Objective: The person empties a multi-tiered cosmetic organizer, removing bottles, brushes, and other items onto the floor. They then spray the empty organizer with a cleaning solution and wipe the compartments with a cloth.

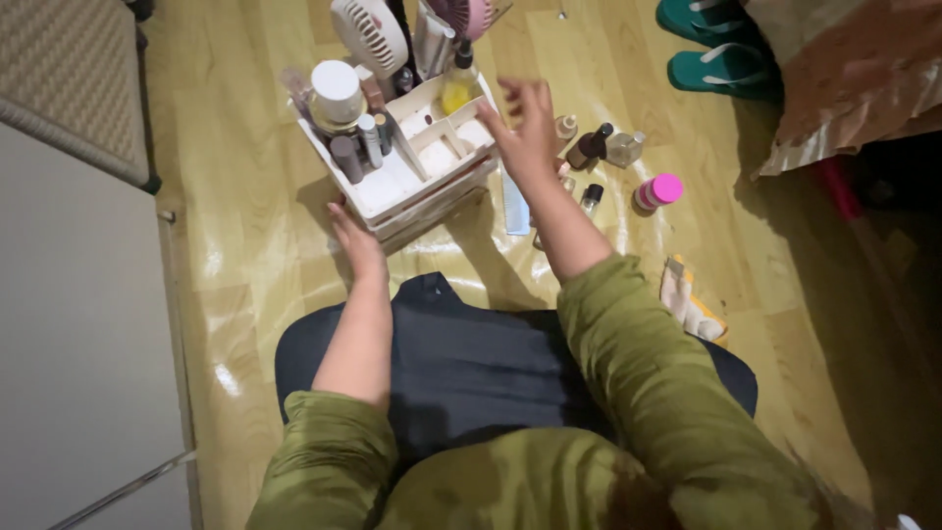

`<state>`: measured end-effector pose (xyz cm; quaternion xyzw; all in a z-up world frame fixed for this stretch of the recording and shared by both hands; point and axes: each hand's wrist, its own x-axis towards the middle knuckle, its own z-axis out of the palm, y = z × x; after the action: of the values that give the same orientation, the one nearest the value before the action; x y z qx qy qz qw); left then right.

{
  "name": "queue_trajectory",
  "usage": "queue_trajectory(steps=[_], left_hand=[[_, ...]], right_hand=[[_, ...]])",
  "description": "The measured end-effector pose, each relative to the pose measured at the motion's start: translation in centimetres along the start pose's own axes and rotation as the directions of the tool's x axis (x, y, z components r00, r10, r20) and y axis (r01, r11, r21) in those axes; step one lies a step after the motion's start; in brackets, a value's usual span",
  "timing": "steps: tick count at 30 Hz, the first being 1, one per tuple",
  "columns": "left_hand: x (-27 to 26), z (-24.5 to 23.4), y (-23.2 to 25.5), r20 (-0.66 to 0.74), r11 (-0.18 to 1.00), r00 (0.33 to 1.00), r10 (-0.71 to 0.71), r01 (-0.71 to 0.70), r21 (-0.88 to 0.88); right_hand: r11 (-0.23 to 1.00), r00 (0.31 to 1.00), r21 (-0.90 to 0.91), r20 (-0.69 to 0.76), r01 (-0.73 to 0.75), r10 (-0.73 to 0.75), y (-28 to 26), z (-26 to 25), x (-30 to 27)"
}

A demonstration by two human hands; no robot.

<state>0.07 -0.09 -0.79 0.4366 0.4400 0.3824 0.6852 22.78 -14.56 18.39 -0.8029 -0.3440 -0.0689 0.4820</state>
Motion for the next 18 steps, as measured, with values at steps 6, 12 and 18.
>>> queue_trajectory(steps=[6, 12, 18], left_hand=[[0.8, -0.3, -1.5, -0.045, 0.984, 0.998, -0.045, 0.052, 0.173], [1.6, -0.5, -2.7, -0.042, 0.982, 0.998, -0.040, 0.047, 0.181], [1.0, -0.6, -1.7, -0.062, 0.983, 0.998, -0.031, 0.042, 0.177]], right_hand=[[0.946, 0.989, -0.295, -0.012, 0.137, -0.147, -3.9, 2.1, 3.7], [0.993, 0.988, 0.063, -0.126, 0.101, -0.093, -2.9, -0.2, 2.9], [0.923, 0.984, 0.380, -0.129, -0.065, 0.122, 5.4, -9.1, -0.3]])
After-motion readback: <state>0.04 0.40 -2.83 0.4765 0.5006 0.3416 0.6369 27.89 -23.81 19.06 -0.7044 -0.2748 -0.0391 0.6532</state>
